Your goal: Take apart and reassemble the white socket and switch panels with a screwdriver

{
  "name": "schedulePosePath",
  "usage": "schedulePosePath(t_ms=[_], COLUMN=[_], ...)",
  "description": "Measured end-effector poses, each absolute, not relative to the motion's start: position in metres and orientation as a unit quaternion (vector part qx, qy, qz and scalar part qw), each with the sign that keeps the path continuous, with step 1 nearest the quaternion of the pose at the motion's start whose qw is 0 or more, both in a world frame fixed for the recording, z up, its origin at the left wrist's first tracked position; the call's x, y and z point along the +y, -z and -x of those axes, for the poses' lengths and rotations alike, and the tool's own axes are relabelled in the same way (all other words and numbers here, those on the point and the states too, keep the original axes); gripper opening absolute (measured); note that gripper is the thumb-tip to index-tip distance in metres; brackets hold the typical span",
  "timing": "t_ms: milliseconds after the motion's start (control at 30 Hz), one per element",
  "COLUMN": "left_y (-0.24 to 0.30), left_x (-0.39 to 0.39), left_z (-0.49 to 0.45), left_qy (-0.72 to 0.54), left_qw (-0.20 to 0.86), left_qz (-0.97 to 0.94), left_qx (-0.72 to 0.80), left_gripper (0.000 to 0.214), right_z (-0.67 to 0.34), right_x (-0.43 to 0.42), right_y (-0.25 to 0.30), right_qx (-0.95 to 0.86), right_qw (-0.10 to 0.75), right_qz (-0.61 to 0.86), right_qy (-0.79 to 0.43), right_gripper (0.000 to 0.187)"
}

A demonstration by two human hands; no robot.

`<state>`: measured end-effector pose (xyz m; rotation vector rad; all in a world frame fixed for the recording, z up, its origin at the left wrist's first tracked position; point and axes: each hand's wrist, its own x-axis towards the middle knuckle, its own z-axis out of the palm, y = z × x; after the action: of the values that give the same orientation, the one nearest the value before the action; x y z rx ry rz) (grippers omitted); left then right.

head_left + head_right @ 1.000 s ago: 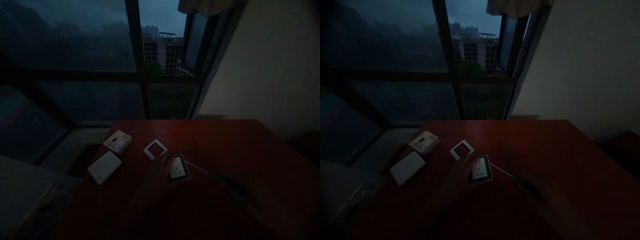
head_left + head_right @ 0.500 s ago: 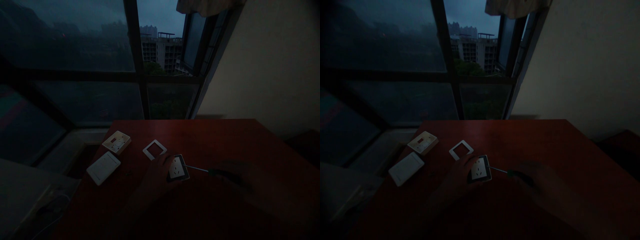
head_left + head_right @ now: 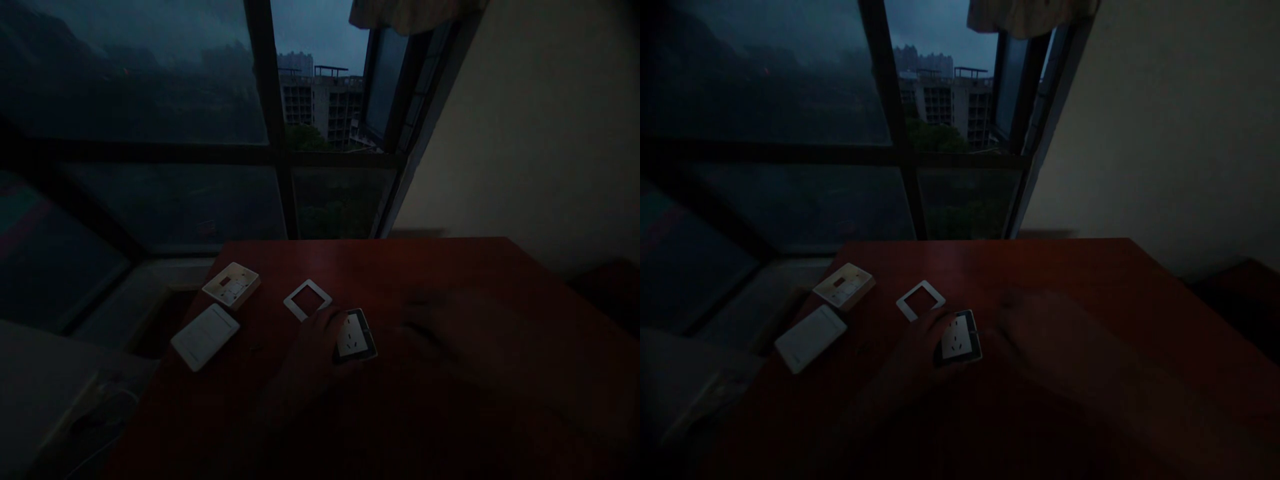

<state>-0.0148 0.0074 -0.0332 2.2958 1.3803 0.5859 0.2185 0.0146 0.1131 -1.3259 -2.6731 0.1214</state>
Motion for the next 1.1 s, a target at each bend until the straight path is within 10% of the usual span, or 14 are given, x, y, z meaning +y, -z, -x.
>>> schedulePosePath(t_ms=[900, 1100], left_y=[0.033, 0.035], left_x=[0.007, 0.009], left_z=[0.015, 0.016], left_qy=[-0.217, -0.210], left_qw=[0.193, 0.200], left_qz=[-0.830, -0.830], left_qx=[0.477, 0.477], left_gripper=[0.085, 0.086], right_z=[-0.181, -0.157], right_x=[0.055, 0.046], right_y=[-0.120, -0.087], right_qx=[-0.907, -0.730], right_qw=[0.208, 0.474], right_qz=[0.363, 0.474], right_qy=[-0.050, -0.132], right_gripper=[0.034, 0.007])
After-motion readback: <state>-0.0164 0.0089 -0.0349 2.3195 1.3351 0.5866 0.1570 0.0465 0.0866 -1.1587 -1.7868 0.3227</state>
